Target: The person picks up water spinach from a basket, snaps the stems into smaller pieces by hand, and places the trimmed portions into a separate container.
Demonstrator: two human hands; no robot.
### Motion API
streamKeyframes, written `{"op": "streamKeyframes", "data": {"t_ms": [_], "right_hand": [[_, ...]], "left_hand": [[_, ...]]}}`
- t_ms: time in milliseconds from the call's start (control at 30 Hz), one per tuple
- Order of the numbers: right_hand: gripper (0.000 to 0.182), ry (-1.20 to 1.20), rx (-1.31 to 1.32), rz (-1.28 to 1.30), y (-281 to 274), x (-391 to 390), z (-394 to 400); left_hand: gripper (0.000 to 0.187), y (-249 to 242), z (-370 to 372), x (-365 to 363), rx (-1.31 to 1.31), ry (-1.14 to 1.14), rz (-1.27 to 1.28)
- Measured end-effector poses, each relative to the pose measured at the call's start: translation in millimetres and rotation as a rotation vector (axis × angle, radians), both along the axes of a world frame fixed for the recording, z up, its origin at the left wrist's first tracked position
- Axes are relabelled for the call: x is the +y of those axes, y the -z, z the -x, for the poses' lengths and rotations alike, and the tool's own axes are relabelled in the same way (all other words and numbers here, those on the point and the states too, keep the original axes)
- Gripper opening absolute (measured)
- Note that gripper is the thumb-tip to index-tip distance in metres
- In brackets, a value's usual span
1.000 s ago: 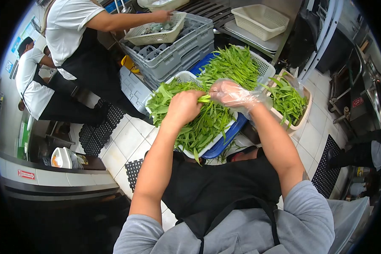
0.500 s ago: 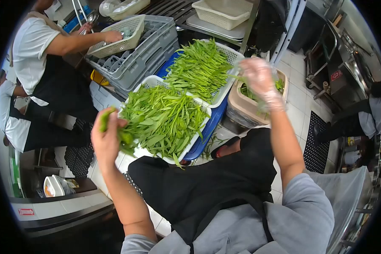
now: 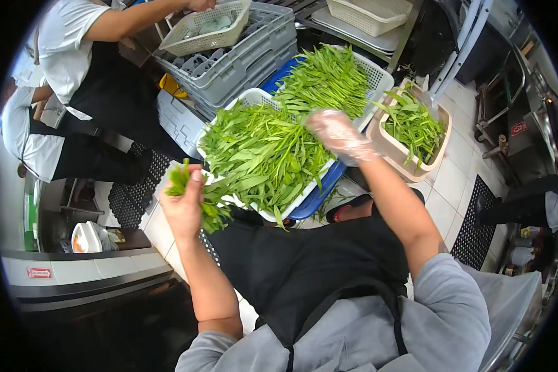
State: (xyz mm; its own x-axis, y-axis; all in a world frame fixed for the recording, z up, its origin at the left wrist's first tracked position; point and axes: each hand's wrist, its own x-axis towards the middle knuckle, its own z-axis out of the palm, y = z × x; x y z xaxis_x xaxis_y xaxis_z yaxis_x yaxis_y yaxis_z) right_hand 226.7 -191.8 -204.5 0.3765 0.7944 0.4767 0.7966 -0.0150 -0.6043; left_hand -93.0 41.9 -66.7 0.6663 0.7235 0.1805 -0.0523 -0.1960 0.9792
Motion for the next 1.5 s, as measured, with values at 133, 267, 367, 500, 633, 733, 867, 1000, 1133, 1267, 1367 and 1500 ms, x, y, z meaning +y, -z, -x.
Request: {"op": "streamKeyframes", "data": {"t_ms": [133, 267, 367, 500, 633, 733, 867, 1000, 1133, 1267, 1367, 1500], "right_hand": [[0.026, 0.047, -0.188, 0.387, -15.8, 60.3, 30.5], [0.024, -0.04, -0.065, 0.397, -39.6, 63.3, 21.2], [0.025, -0.042, -0.029, 0.346, -80.2, 57.8, 20.3], [0.026, -0.007, -0.036, 0.255, -108.0, 59.0, 20.0], [0.023, -0.003, -0.008, 0.224, -132.6, 57.7, 26.5], [0.027, -0.018, 0.032, 0.225, -147.8, 53.4, 33.7], [0.032, 0.007, 0.04, 0.315, -147.9, 47.4, 33.4], [0.032, -0.029, 0.033, 0.324, -136.0, 44.4, 26.4], [0.031, -0.021, -0.02, 0.256, -123.9, 48.0, 22.5], [0.03, -0.034, -0.007, 0.259, -123.8, 50.1, 19.7], [0.024, -0.023, -0.085, 0.2, -114.5, 52.6, 18.3], [0.011, 0.336, -0.445, 0.217, -113.0, 58.7, 50.8]], "left_hand": [[0.016, -4.2, 0.5, -11.9, 0.051, 0.067, -0.068], [0.018, -2.5, 10.4, -9.6, 0.103, 0.051, -0.05], [0.019, -0.3, 3.7, -7.6, 0.125, 0.038, -0.112], [0.023, -21.8, -31.9, -17.1, 0.166, 0.09, -0.31], [0.024, -20.4, -92.8, -24.1, 0.204, 0.143, -0.739], [0.025, -0.9, -132.3, -18.0, 0.281, 0.194, -0.892], [0.023, 5.9, -154.4, -7.3, 0.471, 0.321, -0.837], [0.026, 4.8, -161.3, 4.6, 0.508, 0.42, -0.776], [0.028, -1.3, -165.2, 5.7, 0.568, 0.464, -0.806], [0.029, -0.9, -167.5, 8.2, 0.58, 0.477, -0.805], [0.031, -3.5, -170.2, 7.0, 0.617, 0.509, -0.815], [0.029, 6.9, -172.9, -0.1, 0.67, 0.441, -0.898]]}}
